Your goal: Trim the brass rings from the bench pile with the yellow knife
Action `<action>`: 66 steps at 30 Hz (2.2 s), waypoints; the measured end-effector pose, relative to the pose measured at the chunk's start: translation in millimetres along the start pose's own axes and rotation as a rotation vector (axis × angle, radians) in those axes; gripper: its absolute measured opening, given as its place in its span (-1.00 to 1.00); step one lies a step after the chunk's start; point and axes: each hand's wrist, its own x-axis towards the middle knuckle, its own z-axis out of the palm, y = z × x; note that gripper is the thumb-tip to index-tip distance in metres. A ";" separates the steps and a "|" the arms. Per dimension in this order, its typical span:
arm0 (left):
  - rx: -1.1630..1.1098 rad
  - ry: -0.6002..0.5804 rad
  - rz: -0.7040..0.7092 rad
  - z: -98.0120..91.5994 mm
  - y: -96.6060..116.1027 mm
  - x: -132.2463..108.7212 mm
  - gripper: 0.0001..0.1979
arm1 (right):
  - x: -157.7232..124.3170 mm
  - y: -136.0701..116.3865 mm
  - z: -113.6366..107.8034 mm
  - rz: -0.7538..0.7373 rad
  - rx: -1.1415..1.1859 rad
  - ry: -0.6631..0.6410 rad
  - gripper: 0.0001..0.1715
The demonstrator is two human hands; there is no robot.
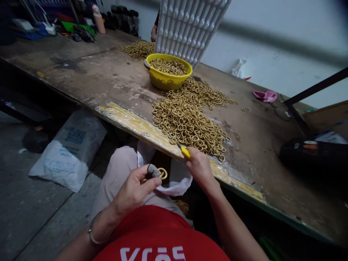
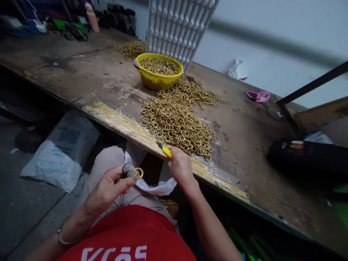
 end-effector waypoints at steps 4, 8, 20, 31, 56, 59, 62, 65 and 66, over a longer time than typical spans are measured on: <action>-0.251 0.094 -0.106 -2.5 -17.5 16.7 -0.65 | 26.0 -9.8 11.4 -0.106 0.018 0.088 -0.82; -0.371 0.089 -0.124 -9.0 -22.1 26.3 -0.70 | 51.1 -20.8 23.3 -0.035 -0.074 0.090 -0.84; -0.736 0.050 -0.304 -11.5 -31.4 48.0 -0.74 | 32.8 -20.0 1.7 -0.004 1.003 0.001 -0.76; -0.451 -0.020 -0.108 3.7 -6.4 28.2 -0.76 | -26.4 -49.9 15.1 0.141 1.636 -0.274 -0.63; 0.028 0.082 -0.073 1.5 4.1 21.2 -0.73 | -31.0 -37.1 -0.3 -0.362 0.078 0.070 -0.83; 0.007 0.099 -0.105 -3.4 2.9 19.9 -0.76 | -19.7 -34.7 7.1 -0.321 -0.006 0.046 -0.82; -0.007 0.061 -0.159 -11.6 5.5 9.7 -0.78 | -3.7 -21.8 13.1 -0.155 -0.101 0.004 -0.82; -0.069 0.000 -0.200 -18.8 5.3 0.9 -0.75 | 12.3 -9.8 17.5 -0.055 -0.087 0.063 -0.76; -0.104 -0.001 -0.199 -20.0 3.7 0.8 -0.72 | 17.2 -9.2 19.1 -0.068 -0.066 0.089 -0.76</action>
